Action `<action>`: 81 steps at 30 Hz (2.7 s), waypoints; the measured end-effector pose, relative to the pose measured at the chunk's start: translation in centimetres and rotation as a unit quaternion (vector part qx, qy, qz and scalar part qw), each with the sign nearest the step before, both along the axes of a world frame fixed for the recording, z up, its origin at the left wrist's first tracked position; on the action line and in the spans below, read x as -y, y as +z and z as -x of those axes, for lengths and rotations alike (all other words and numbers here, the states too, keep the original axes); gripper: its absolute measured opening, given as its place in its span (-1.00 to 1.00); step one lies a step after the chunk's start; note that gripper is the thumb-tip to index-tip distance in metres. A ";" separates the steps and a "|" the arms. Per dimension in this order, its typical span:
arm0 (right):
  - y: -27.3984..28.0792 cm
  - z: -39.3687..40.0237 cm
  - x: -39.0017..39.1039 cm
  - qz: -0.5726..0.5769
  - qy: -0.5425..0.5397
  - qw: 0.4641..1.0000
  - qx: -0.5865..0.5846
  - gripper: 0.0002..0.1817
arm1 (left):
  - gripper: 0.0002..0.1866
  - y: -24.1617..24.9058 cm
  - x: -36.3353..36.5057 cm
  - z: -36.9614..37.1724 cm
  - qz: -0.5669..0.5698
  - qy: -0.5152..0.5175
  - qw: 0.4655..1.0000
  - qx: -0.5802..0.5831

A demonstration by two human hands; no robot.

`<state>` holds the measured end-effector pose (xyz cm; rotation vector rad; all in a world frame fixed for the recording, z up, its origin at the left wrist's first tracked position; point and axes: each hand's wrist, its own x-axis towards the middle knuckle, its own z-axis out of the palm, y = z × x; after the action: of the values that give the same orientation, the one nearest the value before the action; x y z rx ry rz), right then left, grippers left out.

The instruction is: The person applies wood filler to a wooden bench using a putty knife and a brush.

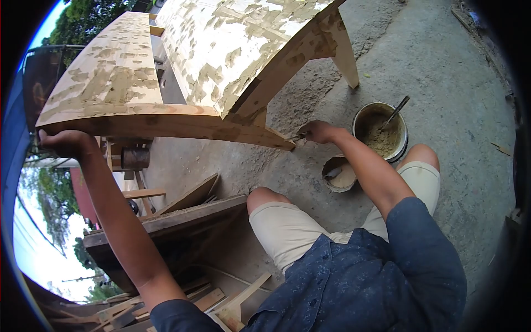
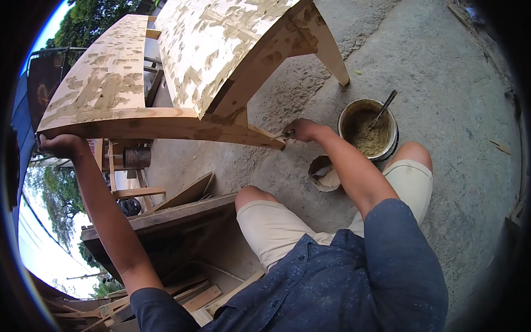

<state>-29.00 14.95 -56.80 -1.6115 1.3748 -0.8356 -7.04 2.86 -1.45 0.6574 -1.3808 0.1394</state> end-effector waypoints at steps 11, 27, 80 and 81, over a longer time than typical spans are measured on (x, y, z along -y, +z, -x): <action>4.6 -1.5 -6.8 -0.106 -0.236 0.811 0.524 -0.52 | -0.45 0.9 3.0 -2.7 0.047 0.088 0.995 0.015; 9.8 1.1 -4.4 0.193 -0.467 0.778 0.374 -0.54 | -0.54 1.1 3.3 -2.7 0.075 0.036 0.996 0.017; 6.3 -12.3 -3.6 0.046 -0.298 0.920 0.251 -0.66 | -0.50 0.5 1.2 -1.0 0.043 0.018 0.999 0.014; 6.4 -12.7 -3.2 0.072 -0.319 0.898 0.294 -0.65 | -0.49 0.4 1.0 -0.9 0.039 0.026 0.999 0.024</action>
<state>-16.34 18.13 -50.44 -0.8529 1.4020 -1.6842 -6.14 1.82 -1.04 0.6275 -1.3977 0.2502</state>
